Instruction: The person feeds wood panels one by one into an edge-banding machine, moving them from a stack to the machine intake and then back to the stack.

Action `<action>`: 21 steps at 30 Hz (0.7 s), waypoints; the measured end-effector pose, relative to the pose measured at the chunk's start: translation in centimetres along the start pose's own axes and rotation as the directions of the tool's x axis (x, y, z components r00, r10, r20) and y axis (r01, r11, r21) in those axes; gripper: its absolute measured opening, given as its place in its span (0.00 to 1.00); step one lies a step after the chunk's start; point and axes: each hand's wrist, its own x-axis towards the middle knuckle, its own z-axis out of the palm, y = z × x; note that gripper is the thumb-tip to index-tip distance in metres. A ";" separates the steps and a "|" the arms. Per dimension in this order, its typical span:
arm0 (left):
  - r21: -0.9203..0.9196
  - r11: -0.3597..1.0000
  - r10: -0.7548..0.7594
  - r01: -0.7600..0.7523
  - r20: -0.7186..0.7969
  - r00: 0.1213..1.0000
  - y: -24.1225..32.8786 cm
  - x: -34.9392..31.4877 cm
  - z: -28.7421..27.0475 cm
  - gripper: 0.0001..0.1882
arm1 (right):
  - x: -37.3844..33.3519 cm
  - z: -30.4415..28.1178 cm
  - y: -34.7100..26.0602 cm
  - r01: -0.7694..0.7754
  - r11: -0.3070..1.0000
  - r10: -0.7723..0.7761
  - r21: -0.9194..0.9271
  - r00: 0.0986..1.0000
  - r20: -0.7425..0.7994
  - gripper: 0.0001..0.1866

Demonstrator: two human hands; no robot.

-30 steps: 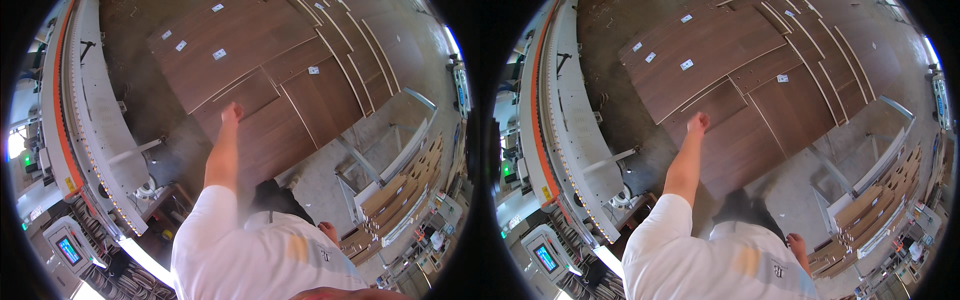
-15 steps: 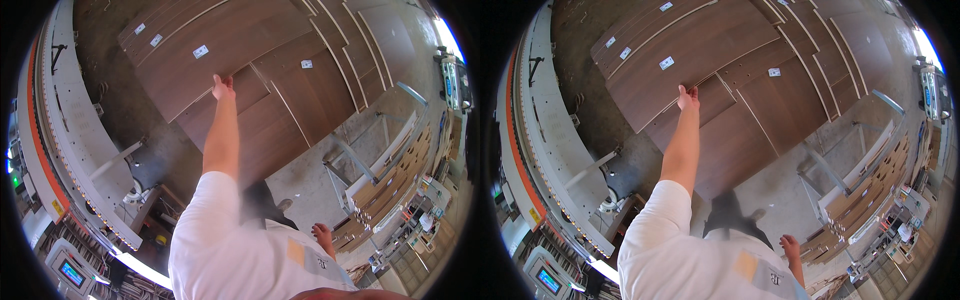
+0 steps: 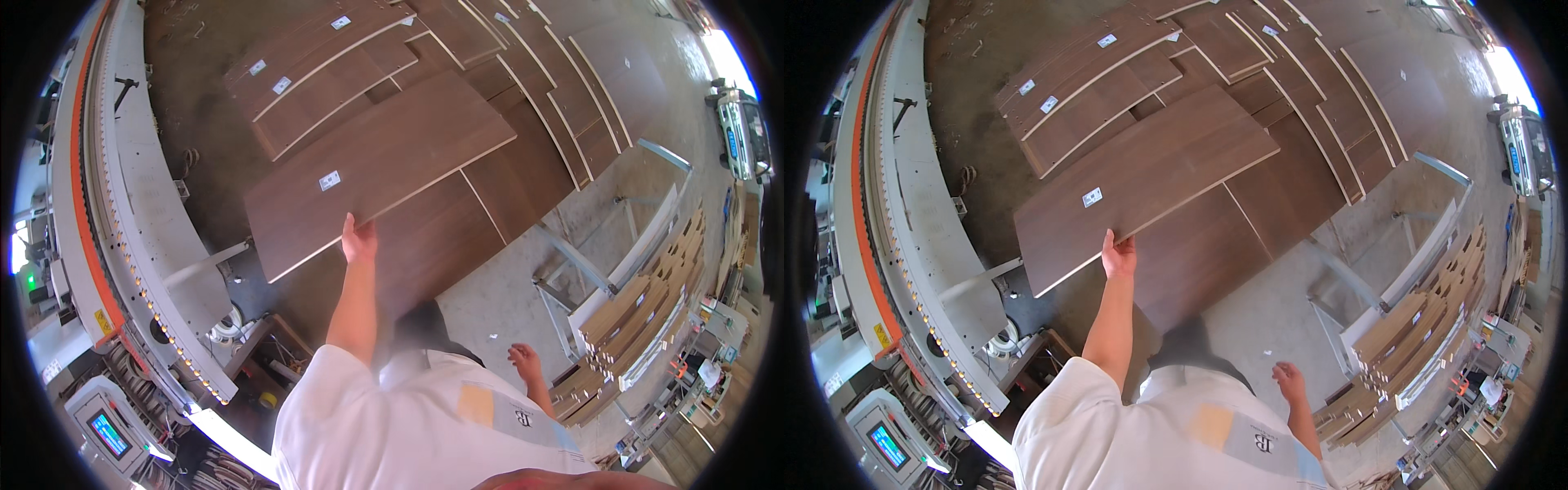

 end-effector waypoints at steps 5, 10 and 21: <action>-0.013 0.999 0.045 -0.045 0.036 0.998 3.6 -7.0 -4.6 0.12 | 4.9 -0.2 -1.0 0.342 0.924 -0.342 -0.170 0.939 0.032 0.13; -0.031 0.997 0.066 -0.064 0.058 0.996 9.3 -18.5 -9.1 0.07 | 7.7 2.8 -6.4 0.367 0.883 -0.354 0.294 0.930 -0.098 0.23; 0.074 0.959 0.262 -0.275 0.146 0.954 26.5 -42.2 -25.1 0.24 | -4.7 12.3 -15.8 -0.069 0.678 -0.441 0.732 0.758 0.480 0.39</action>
